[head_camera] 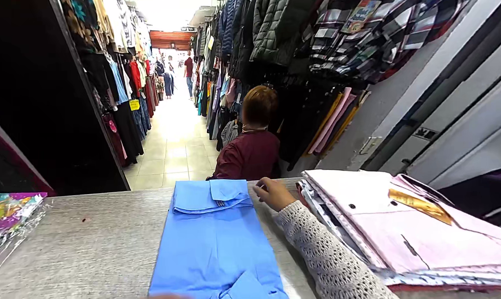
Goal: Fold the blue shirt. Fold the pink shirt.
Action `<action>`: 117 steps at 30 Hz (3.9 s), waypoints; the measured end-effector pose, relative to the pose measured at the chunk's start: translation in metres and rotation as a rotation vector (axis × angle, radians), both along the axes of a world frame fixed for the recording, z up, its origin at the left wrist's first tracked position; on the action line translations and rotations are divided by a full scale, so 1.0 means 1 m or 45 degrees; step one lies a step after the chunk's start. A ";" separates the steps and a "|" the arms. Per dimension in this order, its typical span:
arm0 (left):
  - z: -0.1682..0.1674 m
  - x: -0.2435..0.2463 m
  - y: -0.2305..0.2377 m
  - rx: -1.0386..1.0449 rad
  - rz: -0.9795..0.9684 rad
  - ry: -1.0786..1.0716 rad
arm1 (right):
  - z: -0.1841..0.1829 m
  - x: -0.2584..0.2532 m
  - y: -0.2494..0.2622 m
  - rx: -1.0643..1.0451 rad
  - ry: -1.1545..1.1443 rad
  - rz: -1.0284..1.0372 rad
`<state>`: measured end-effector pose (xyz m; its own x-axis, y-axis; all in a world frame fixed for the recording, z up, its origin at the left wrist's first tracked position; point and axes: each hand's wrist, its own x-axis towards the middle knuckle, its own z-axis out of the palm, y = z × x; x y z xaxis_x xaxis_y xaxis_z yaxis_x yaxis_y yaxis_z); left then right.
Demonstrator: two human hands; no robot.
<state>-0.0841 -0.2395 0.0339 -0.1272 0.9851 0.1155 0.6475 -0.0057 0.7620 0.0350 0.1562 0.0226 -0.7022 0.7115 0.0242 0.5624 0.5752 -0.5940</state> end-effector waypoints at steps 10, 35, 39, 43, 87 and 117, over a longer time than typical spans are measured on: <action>-0.063 -0.109 0.152 0.084 0.505 0.379 | -0.027 -0.008 -0.012 0.159 0.009 0.279; -0.005 -0.017 0.195 0.175 -0.102 0.480 | -0.051 -0.015 0.004 0.271 0.125 0.446; -0.012 -0.047 0.246 -0.125 0.005 0.502 | -0.035 -0.016 -0.010 0.302 0.005 0.454; -0.025 -0.052 0.257 -0.405 0.007 0.560 | -0.030 -0.017 -0.014 0.299 -0.006 0.387; -0.041 -0.034 0.258 -0.297 -0.125 0.615 | -0.016 -0.010 -0.012 -0.763 0.282 -0.207; -0.052 -0.112 0.193 -0.610 0.676 0.552 | -0.042 -0.050 -0.006 0.151 -0.484 0.098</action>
